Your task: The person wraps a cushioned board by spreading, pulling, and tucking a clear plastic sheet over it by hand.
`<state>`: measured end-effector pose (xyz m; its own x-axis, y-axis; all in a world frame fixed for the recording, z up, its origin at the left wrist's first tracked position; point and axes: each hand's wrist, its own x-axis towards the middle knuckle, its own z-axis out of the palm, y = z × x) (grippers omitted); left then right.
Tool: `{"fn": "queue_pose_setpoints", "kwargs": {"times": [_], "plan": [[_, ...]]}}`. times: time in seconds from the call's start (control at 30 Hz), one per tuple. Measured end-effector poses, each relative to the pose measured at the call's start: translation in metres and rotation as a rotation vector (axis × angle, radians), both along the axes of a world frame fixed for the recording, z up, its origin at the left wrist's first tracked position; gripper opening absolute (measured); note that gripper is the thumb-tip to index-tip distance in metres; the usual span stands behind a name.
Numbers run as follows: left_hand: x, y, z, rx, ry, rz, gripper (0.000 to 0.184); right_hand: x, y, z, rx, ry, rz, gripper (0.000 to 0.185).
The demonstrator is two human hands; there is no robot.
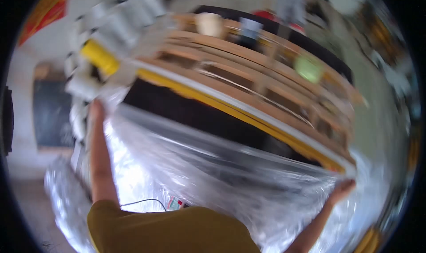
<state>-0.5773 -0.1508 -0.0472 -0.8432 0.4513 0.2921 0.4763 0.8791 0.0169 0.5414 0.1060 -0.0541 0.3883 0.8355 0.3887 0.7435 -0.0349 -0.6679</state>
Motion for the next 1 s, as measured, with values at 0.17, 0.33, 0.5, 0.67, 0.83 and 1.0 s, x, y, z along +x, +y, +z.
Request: {"fn": "queue_pose_setpoints", "kwargs": {"times": [0.17,0.33,0.5,0.67,0.83,1.0], "plan": [[0.156,0.135,0.008,0.656,-0.216,-0.077,0.024,0.015,-0.002,-0.037,-0.462,-0.361,-0.227,0.038],[0.156,0.201,0.0,0.612,-0.152,-0.146,0.021,0.062,0.048,-0.054,-0.189,-0.459,-0.099,0.038],[0.147,0.229,-0.007,0.692,-0.066,-0.218,0.022,0.055,0.063,-0.049,-0.235,-0.211,-0.382,0.049],[0.153,0.229,0.001,0.82,-0.266,-0.218,0.025,-0.013,0.045,0.012,-0.305,0.653,-0.409,0.026],[0.136,0.225,-0.016,0.739,-0.288,-0.195,0.028,0.086,0.05,-0.055,-0.23,-0.064,0.202,0.055],[0.093,0.194,-0.073,0.845,-0.13,-0.44,0.038,0.042,0.011,0.004,-0.244,-0.117,-0.252,0.045]]}}
